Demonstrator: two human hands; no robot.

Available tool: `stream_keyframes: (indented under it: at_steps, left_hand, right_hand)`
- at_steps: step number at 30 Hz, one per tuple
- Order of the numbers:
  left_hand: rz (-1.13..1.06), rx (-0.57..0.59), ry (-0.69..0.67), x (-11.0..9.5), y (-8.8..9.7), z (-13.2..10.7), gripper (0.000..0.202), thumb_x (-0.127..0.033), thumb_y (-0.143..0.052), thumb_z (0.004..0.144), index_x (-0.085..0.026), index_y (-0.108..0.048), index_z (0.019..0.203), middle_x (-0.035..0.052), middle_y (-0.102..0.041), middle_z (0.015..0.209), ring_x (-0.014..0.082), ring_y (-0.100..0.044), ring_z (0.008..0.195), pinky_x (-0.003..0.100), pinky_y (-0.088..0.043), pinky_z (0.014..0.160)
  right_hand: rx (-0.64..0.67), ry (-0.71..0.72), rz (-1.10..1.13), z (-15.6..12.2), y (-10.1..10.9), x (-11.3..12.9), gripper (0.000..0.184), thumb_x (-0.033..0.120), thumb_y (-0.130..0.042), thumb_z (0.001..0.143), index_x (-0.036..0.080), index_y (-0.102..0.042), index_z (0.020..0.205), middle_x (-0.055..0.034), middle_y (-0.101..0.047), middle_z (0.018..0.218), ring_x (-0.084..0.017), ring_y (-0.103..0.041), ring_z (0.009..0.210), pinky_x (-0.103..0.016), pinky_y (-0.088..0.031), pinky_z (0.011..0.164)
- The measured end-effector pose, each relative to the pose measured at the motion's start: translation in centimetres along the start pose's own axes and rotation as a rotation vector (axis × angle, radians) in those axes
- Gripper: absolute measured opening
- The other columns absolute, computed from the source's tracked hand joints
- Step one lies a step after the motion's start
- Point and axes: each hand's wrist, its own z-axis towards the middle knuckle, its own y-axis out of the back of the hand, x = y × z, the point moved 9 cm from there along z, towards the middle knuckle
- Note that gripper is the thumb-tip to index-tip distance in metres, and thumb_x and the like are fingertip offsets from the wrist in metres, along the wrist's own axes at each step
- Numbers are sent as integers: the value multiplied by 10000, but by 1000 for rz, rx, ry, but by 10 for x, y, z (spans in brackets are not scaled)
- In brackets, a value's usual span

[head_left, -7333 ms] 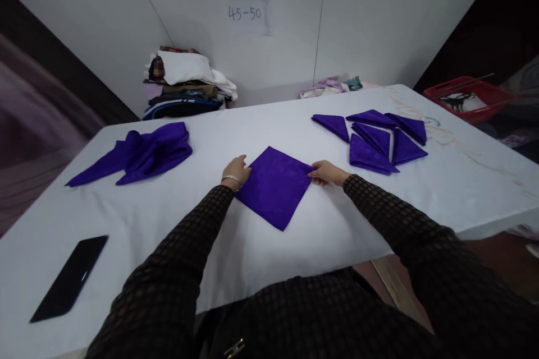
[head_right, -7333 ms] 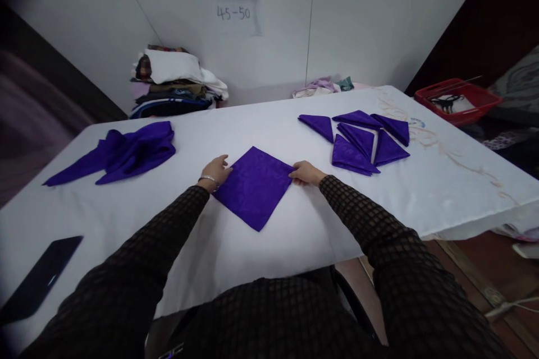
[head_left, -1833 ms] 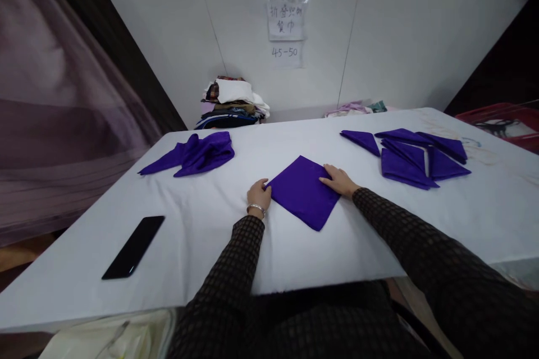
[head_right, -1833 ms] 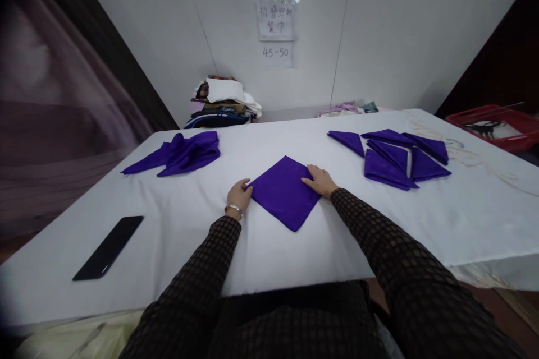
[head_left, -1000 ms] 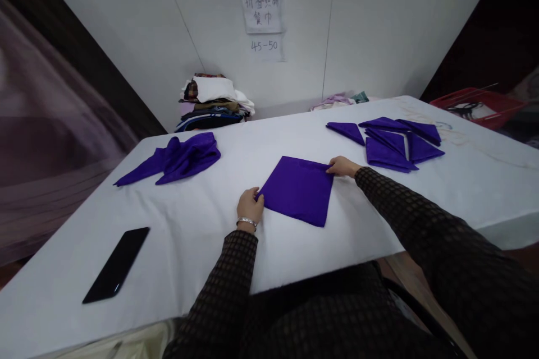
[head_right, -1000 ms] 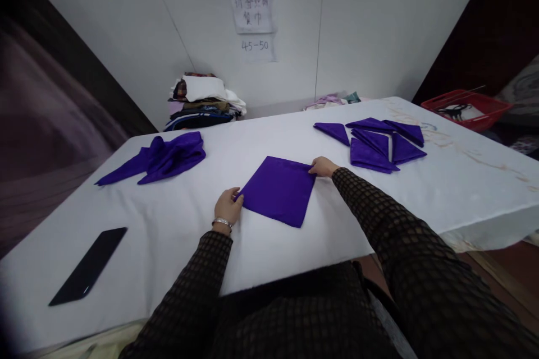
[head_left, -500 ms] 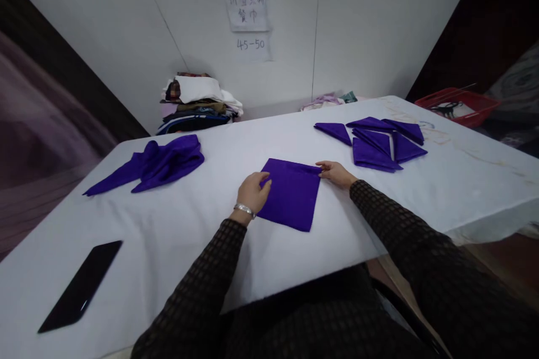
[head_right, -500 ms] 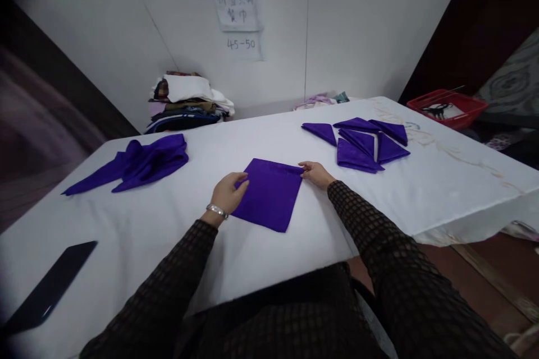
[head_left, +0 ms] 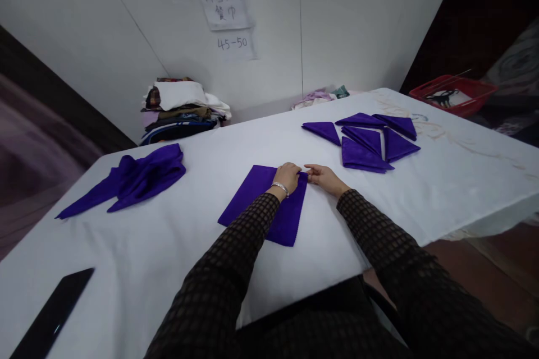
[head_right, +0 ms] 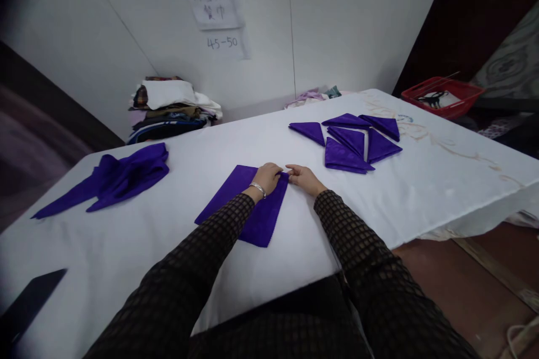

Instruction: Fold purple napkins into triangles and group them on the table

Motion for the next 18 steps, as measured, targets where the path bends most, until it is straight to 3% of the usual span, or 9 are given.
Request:
stream_keyframes:
  at_steps: [5, 9, 14, 18]
  left_hand:
    - [-17, -13, -41, 4, 4, -2, 235, -141, -494, 821, -210, -682, 945, 58, -652, 1013, 194, -543, 1052, 340, -420, 961]
    - [-60, -32, -119, 3, 6, -4, 226, -121, -515, 797, -208, -676, 929, 52, -648, 1059, 189, -530, 1082, 356, -402, 990]
    - [-67, 28, -127, 3, 1, -3, 215, -134, -534, 800, -233, -678, 925, 31, -628, 1174, 211, -433, 1248, 414, -333, 1058]
    - [-48, 80, -118, -2, -2, 2, 158, -173, -537, 821, -235, -679, 852, 25, -649, 1138, 226, -428, 1265, 433, -321, 1057]
  right_hand:
    - [-1, 20, -21, 1, -2, 2, 475, 135, -648, 636, 171, -609, 1109, 15, -645, 795, -106, -572, 699, -267, -458, 712]
    - [-60, 19, -80, 1, 1, 4, 431, 123, -633, 619, 169, -632, 1048, 36, -615, 732, -94, -541, 643, -239, -437, 646]
    - [-100, 21, -78, 1, 2, 5, 376, 152, -633, 616, 168, -637, 992, 43, -593, 692, -97, -529, 618, -238, -431, 616]
    - [-79, 45, -26, 0, -1, 6, 369, 206, -661, 618, 172, -627, 984, 39, -597, 701, -98, -536, 626, -248, -437, 632]
